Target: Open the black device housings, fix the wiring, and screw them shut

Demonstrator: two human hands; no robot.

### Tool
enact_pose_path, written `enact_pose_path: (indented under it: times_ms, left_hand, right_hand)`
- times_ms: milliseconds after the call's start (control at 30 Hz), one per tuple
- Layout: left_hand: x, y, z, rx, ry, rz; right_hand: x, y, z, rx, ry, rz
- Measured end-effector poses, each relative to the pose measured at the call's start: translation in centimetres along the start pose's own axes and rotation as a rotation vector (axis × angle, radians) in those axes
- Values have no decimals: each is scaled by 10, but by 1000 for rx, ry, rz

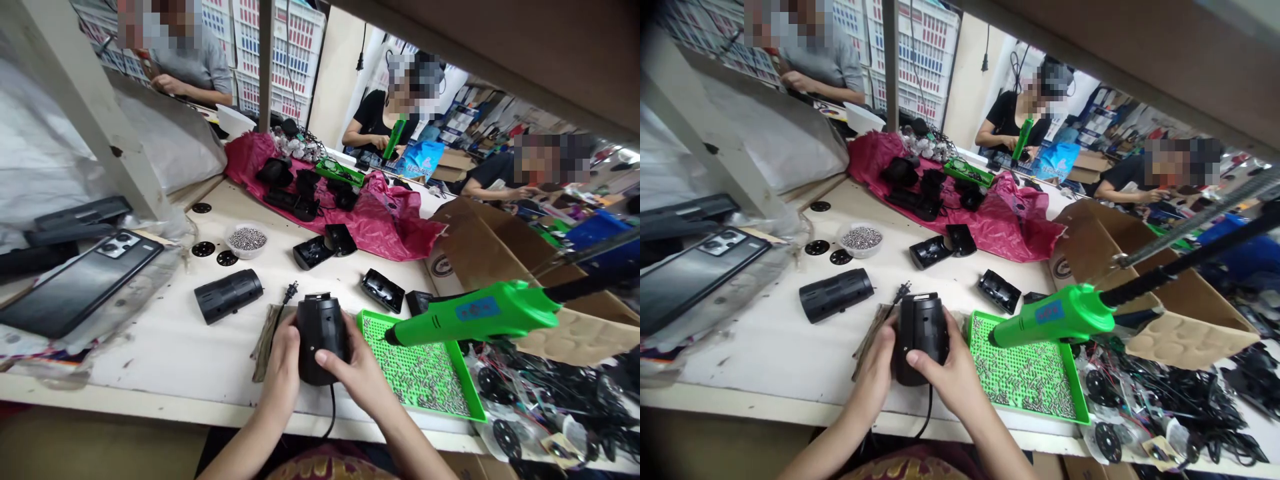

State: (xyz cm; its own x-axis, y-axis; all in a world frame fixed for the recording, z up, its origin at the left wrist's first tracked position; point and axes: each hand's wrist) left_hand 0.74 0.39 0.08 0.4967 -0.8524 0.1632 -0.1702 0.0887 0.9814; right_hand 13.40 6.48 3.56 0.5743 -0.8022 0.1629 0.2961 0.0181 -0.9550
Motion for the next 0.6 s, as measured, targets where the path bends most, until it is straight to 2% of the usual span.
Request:
enact_pose_path:
  times_ms: [67, 133, 200, 233, 300, 367, 433, 500, 533, 600]
  left_hand:
    - [5, 0, 18, -376, 76, -180]
    - [8, 0, 38, -797, 180, -255]
    - [11, 3, 52, -1002, 247, -248]
    - [12, 5, 54, -1003, 256, -270]
    - [15, 11, 46, -798, 210, -334]
    - [15, 18, 29, -423, 44, -289]
    - [10, 23, 10, -76, -115, -95]
    - [2, 26, -2, 179, -133, 129]
    - [-3, 27, -5, 276, -116, 229]
    - [-10, 27, -4, 435, -107, 408]
  right_hand:
    - [-2, 0, 4, -12, 10, 11]
    - [-3, 2, 5, 11, 42, 0]
    - [-3, 7, 2, 49, 73, -22]
    - [-3, 9, 0, 69, 87, -28]
    - [-2, 11, -5, 102, 111, -18]
    - [2, 9, -8, 112, 129, 23]
    - [8, 2, -6, 131, 114, 79]
    - [13, -5, 3, 172, 122, 139]
    - [14, -8, 10, 197, 167, 176]
    - [11, -14, 28, 215, 351, 255]
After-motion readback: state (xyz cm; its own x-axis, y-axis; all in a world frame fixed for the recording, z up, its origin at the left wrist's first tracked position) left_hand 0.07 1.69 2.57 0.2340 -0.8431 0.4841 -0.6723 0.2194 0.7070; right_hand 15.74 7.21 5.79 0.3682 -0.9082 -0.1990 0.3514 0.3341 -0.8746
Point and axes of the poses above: each hand's wrist, its own x-axis away from the middle knuckle, its own z-axis out of the back of the hand, y = z × x, and after that the axes turned 6 degrees about -y, right-handed
